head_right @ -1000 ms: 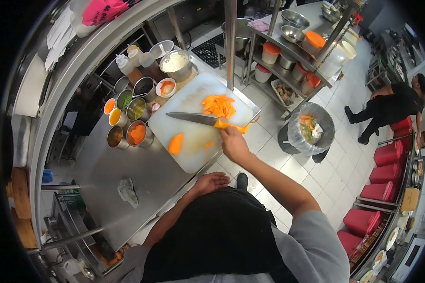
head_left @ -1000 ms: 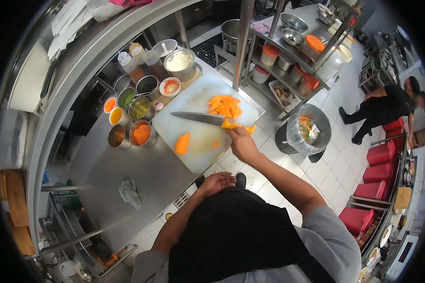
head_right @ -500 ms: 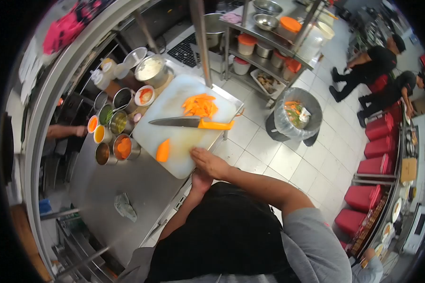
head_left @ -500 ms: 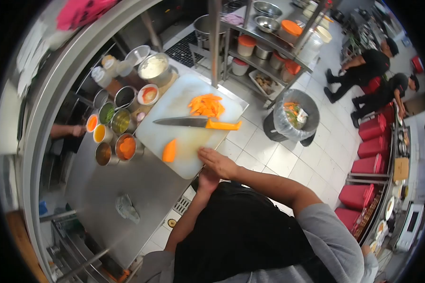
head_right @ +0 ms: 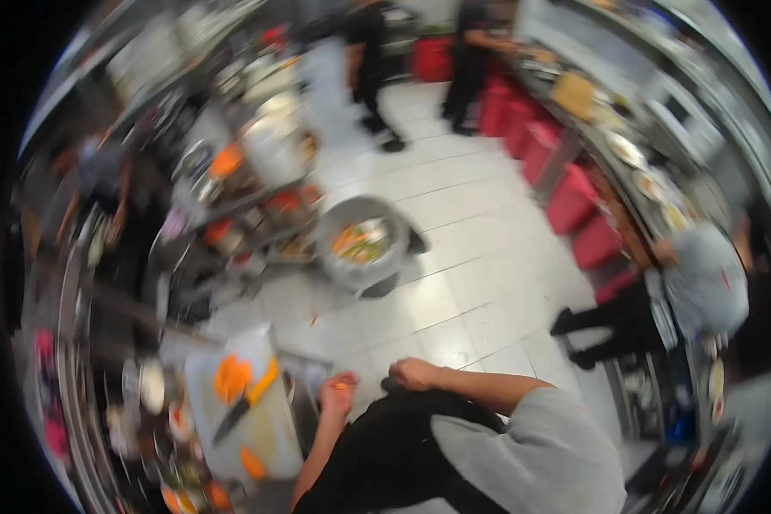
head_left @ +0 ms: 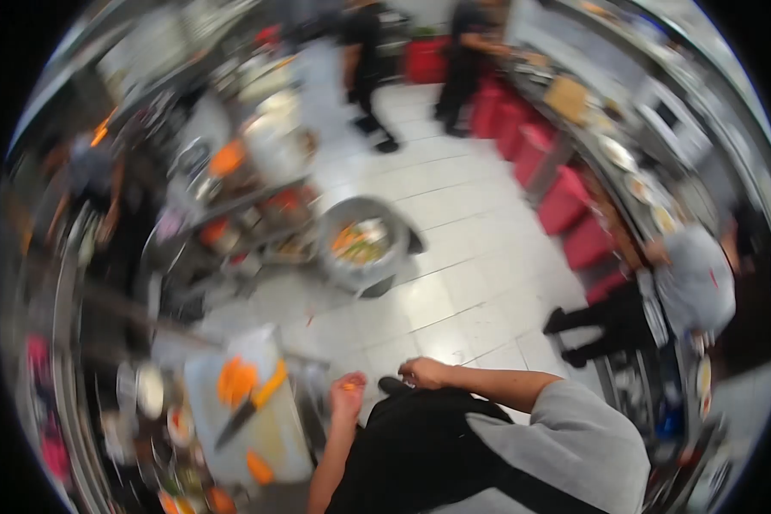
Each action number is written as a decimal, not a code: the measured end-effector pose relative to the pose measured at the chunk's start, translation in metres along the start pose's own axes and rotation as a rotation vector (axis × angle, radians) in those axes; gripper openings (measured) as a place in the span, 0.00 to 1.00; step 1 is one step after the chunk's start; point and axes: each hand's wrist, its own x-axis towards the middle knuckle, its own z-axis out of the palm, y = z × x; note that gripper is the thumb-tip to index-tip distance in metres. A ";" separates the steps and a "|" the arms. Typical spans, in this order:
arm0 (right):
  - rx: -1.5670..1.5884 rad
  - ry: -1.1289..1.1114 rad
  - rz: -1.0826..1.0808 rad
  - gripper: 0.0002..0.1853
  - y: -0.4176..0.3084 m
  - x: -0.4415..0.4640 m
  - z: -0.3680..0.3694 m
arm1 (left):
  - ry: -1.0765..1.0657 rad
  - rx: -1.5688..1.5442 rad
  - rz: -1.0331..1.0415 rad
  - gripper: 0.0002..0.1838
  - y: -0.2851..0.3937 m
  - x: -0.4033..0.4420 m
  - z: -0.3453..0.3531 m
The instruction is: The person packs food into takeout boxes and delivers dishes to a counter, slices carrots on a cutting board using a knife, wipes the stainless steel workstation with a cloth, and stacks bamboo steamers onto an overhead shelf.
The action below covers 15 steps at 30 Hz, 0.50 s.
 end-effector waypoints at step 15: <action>0.467 0.128 1.274 0.14 0.070 -0.262 0.342 | -0.903 1.803 0.532 0.28 0.060 0.078 0.277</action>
